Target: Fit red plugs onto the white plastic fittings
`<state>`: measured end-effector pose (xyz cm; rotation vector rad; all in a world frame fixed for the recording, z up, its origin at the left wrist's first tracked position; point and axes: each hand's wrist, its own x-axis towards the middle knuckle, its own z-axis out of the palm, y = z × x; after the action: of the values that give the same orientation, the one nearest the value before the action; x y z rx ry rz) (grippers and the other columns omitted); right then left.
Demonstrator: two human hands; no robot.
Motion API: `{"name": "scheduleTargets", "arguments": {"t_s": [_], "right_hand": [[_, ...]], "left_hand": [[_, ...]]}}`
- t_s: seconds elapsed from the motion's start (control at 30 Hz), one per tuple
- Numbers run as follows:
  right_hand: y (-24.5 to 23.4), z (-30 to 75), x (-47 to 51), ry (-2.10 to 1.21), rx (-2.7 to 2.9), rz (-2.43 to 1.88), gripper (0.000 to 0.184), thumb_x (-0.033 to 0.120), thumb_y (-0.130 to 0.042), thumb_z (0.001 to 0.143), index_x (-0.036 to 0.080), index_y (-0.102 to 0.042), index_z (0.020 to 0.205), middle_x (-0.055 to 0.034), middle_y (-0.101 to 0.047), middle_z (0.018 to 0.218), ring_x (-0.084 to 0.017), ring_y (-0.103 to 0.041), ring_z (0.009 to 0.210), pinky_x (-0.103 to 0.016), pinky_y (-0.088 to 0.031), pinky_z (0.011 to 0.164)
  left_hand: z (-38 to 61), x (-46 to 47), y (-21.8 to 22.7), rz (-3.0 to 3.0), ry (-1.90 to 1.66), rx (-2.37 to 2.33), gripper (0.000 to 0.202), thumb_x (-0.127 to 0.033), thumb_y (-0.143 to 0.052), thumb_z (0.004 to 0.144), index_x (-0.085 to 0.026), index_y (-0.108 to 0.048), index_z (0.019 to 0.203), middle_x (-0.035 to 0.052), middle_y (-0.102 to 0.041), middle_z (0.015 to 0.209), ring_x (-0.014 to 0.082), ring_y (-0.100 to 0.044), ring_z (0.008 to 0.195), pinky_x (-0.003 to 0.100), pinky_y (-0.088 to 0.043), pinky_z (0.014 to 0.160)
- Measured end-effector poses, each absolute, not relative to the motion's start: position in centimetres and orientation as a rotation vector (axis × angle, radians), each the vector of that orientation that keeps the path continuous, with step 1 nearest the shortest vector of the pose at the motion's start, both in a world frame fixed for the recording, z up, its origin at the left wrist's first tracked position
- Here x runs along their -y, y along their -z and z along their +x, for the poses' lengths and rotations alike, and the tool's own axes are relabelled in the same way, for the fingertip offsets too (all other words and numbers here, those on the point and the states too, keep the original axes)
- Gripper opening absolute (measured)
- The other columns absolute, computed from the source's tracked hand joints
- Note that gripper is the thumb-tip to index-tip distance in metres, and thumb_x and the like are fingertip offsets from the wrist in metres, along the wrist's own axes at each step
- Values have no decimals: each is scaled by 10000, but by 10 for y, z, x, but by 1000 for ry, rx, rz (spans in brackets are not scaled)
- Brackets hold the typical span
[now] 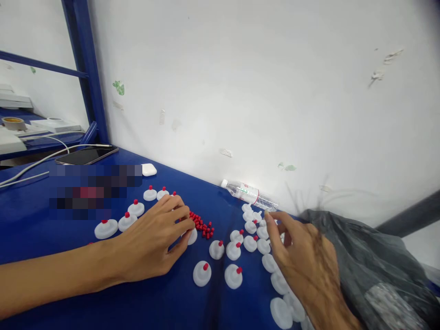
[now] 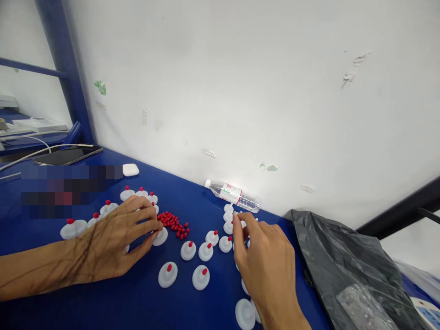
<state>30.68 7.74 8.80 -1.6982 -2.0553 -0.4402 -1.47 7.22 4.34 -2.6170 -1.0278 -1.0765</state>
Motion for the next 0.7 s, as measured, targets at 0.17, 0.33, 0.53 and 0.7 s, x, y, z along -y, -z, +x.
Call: {"name": "scheduleTargets", "arguments": {"t_s": [0.17, 0.33, 0.53, 0.7], "right_hand": [[-76, 323, -92, 370, 2080, -2061, 364, 440, -512, 1113, 289, -769, 904, -47, -854, 837, -351, -809, 774, -403, -472, 670], [-61, 320, -98, 277, 2134, -2241, 232, 324, -678, 1056, 268, -775, 852, -62, -865, 867, -346, -819, 853, -360, -415, 681], [-77, 311, -92, 168, 2110, -2301, 206, 324, -654, 1079, 320, -776, 914, 13, -869, 943, -286, -804, 894, -331, -393, 675], [-87, 300, -81, 1, 2109, -2317, 153, 363, -718, 1041, 367, -782, 902, 68, -850, 910, -238, -783, 840, -326, -418, 670]], "left_hand": [[-17, -74, -33, -2577, 883, 1163, 260, -39, -510, 1012, -189, -695, 909, 73, -659, 979, 283, -533, 932, 490, -500, 869], [-18, -75, -27, -2523, 823, 1157, 206, -24, -559, 942, -173, -700, 920, 114, -667, 1039, 323, -550, 995, 522, -506, 916], [-15, -79, -21, -2503, 670, 1014, 264, -40, -618, 1009, -173, -744, 1199, 109, -700, 1209, 310, -577, 1167, 440, -486, 1057], [-14, -79, -17, -2485, 543, 1022, 214, -169, -664, 1065, -165, -758, 1257, 124, -709, 1226, 329, -602, 1145, 471, -486, 1046]]}}
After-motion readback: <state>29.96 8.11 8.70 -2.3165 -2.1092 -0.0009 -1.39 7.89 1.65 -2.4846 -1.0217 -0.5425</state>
